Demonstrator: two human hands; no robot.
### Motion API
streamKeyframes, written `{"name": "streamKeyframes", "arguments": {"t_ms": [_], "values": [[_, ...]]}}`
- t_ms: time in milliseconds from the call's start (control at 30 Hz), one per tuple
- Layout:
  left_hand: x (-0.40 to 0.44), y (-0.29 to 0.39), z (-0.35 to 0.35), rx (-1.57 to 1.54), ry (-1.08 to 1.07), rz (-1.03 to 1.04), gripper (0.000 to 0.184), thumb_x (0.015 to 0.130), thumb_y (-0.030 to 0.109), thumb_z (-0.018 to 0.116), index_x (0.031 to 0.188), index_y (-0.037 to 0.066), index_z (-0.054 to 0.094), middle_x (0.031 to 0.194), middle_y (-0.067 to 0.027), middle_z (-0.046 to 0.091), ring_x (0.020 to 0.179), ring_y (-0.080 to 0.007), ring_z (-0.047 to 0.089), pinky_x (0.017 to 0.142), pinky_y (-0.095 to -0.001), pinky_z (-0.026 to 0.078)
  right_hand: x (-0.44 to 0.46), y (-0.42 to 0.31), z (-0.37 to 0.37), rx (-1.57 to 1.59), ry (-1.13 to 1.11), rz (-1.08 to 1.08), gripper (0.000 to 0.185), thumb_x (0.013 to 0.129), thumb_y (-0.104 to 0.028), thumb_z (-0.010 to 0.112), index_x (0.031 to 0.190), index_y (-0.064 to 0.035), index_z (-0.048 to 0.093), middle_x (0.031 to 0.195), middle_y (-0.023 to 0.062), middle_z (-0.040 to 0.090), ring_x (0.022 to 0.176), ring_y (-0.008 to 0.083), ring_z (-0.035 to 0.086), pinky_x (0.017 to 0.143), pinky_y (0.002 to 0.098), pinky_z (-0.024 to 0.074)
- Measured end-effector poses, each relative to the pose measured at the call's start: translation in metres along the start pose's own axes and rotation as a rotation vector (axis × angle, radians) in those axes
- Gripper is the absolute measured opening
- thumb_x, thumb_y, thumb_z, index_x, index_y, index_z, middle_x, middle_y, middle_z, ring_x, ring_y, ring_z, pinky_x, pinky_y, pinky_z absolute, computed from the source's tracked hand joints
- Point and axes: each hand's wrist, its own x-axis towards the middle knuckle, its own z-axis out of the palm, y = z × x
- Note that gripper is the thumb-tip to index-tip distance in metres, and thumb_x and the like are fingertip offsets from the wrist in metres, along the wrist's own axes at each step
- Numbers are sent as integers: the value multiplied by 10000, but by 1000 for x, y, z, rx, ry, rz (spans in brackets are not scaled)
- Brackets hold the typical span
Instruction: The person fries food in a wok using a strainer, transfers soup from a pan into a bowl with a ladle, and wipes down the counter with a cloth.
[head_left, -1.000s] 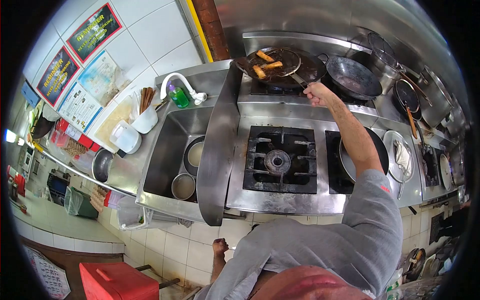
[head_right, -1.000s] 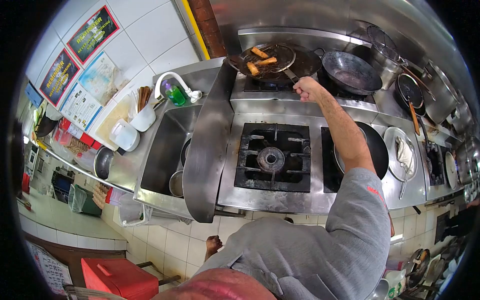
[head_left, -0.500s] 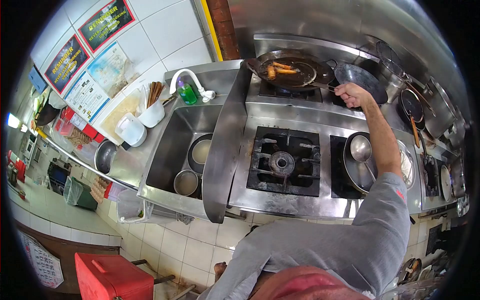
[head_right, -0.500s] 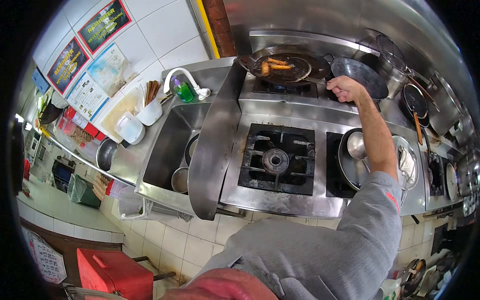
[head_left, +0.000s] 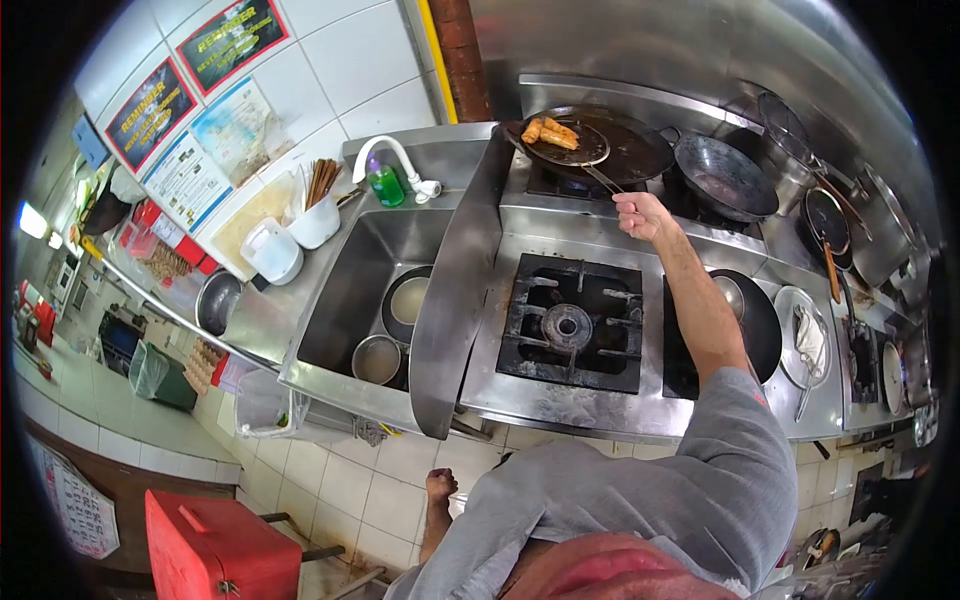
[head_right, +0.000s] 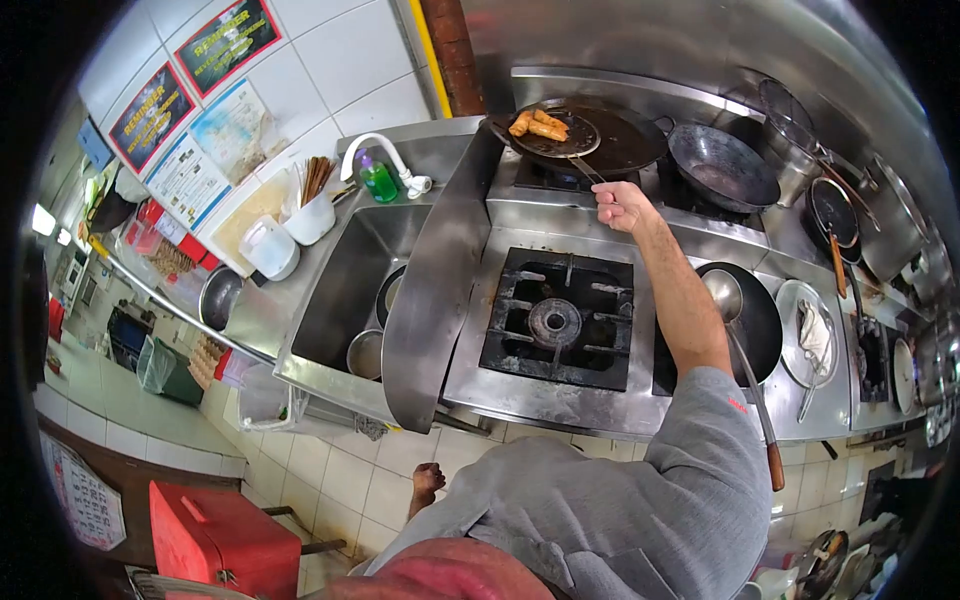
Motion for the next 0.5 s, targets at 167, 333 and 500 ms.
{"name": "streamKeyframes", "arguments": {"t_ms": [167, 333, 500], "values": [[-4, -41, -38, 633, -204, 574, 215, 685, 158, 593, 586, 71, 423, 494, -59, 440, 443, -251, 490, 419, -375, 409, -14, 20, 17, 54, 24, -55, 240, 872, -91, 490, 657, -114, 387, 492, -48, 342, 331, 59, 228, 350, 228, 261], [-69, -50, -50, 275, 158, -168, 160, 770, 115, 538, 643, 24, 504, 510, -51, 463, 379, -159, 445, 316, -312, 323, -47, 40, 37, -7, 14, -133, 199, 865, -97, 524, 710, -126, 402, 492, -51, 338, 330, 57, 236, 344, 223, 263], [-79, -62, -70, 176, 169, -201, 155, 781, 126, 523, 673, 15, 524, 516, -61, 481, 395, -165, 479, 334, -313, 370, -76, 73, 58, 7, 85, -246, 90, 899, -150, 500, 866, -86, 446, 521, -34, 350, 343, 69, 251, 361, 238, 274]]}}
